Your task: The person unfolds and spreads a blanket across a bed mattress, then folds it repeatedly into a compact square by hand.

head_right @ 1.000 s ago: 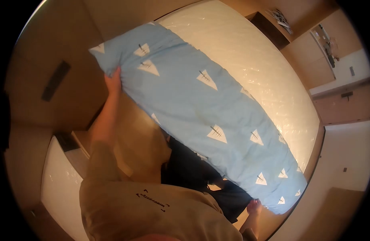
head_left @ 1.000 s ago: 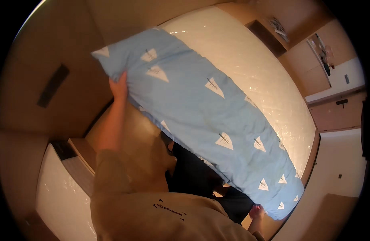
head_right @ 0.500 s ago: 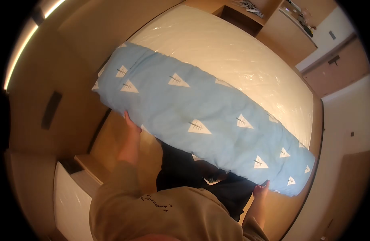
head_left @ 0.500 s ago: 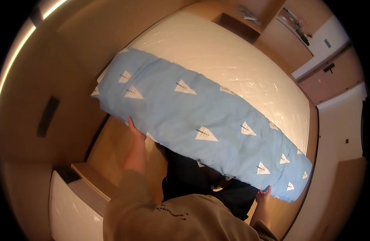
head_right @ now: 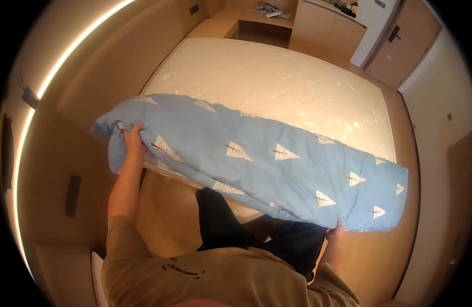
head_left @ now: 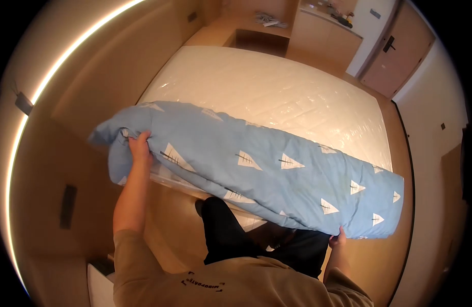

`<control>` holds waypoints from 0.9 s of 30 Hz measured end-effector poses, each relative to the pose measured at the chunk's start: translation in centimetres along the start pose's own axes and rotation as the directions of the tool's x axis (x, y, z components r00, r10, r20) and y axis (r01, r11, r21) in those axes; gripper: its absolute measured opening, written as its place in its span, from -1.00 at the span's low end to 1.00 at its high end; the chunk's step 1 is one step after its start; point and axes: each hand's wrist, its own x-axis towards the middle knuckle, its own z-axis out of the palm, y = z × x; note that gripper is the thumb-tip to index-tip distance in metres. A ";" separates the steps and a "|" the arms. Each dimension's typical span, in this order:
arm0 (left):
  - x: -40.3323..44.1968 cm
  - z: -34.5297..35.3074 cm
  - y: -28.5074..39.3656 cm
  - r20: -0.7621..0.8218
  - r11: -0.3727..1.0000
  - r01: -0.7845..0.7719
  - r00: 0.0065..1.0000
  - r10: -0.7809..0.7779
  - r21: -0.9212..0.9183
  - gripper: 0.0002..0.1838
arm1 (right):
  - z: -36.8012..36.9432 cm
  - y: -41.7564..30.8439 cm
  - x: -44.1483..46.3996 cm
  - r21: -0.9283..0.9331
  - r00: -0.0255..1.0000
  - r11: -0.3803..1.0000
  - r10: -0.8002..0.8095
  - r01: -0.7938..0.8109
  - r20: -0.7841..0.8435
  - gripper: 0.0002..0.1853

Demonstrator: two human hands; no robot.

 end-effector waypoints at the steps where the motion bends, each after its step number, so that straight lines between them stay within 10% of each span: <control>1: -0.6 0.8 1.0 0.028 0.999 0.032 0.999 -0.031 -0.036 -0.38 | -0.2 0.1 0.2 -0.023 0.999 1.000 0.002 -0.002 -0.032 -0.55; 8: -8.4 -8.4 -6.7 -0.072 0.929 0.295 0.945 -0.318 -0.226 -0.33 | 1.7 0.1 -3.1 -0.024 0.988 1.000 -0.003 0.007 0.156 -0.45; 11: -11.7 -19.4 -14.7 -0.392 0.777 0.629 0.710 -0.586 -0.024 -0.34 | 2.2 -0.4 -2.3 -0.049 0.990 0.999 -0.012 0.019 0.143 -0.46; 14: -10.3 -24.0 -14.8 -0.652 0.707 0.707 0.553 -0.519 0.037 -0.39 | 3.1 -1.3 -2.5 -0.130 0.995 0.987 -0.089 0.094 0.041 -0.57; 17: -5.1 -28.4 -13.2 -0.620 0.941 0.338 0.736 -0.273 -0.013 -0.42 | 4.8 -1.2 -5.3 -0.246 0.988 0.965 -0.117 0.089 -0.099 -0.61; 23: 4.7 -26.6 -9.0 -0.595 0.831 0.534 0.622 -0.509 -0.153 -0.40 | 0.4 -2.3 0.4 -0.326 0.979 0.932 -0.190 0.157 -0.072 -0.71; 27: 9.2 -25.7 -9.8 -0.461 0.924 0.382 0.817 -0.347 -0.020 -0.38 | -1.1 -5.2 1.4 -0.505 0.975 0.855 -0.198 0.120 -0.104 -0.80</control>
